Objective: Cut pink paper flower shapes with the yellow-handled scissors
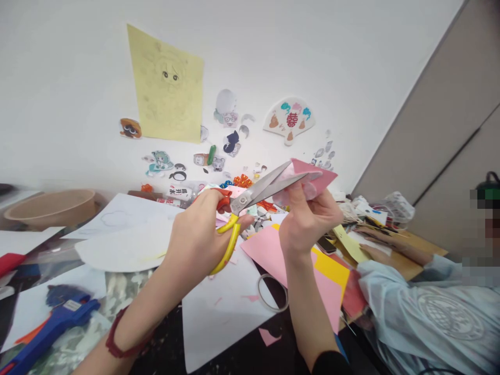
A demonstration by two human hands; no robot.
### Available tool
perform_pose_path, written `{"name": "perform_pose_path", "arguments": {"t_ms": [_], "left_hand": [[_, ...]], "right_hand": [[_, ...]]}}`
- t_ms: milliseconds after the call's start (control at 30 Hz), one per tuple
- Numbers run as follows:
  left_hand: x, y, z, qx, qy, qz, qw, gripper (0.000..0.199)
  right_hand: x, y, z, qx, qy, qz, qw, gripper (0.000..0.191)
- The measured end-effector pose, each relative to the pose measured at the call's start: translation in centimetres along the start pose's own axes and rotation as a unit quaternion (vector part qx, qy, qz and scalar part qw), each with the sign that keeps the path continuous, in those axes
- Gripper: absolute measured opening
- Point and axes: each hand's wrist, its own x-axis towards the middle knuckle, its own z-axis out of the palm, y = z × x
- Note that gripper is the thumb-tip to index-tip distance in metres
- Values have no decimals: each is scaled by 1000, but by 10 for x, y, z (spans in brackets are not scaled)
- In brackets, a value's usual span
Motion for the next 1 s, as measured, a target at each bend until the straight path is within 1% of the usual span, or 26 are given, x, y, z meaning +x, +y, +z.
{"name": "perform_pose_path", "arguments": {"t_ms": [100,200,300,400,567,700,833,933,1000], "left_hand": [[-1,0,-1,3,10,10,1000,34],[-1,-1,-3,9,21,18,1000,34],[0,-3,-4,15,25,26,999,36],[1,-7,-6,24,35,44,998,41],[3,-13,-8,34,46,55,997,41],[4,-14,-10,27,42,68,996,40],[4,-14,-13,22,26,63,997,39],[4,-14,-14,14,8,61,998,38],[4,-13,-15,11,-3,59,998,36]], "right_hand": [[-3,0,1,0,-32,-8,999,31],[-6,-1,3,18,-55,-11,998,29],[-8,-2,4,32,-79,11,996,30],[-7,-4,3,21,-112,40,993,27],[-4,-4,1,7,-148,49,988,29],[0,-2,-3,13,-188,61,980,29],[5,0,-7,44,-226,74,970,28],[6,-2,-8,63,-234,68,968,26],[5,-4,-8,57,-232,69,969,24]]}}
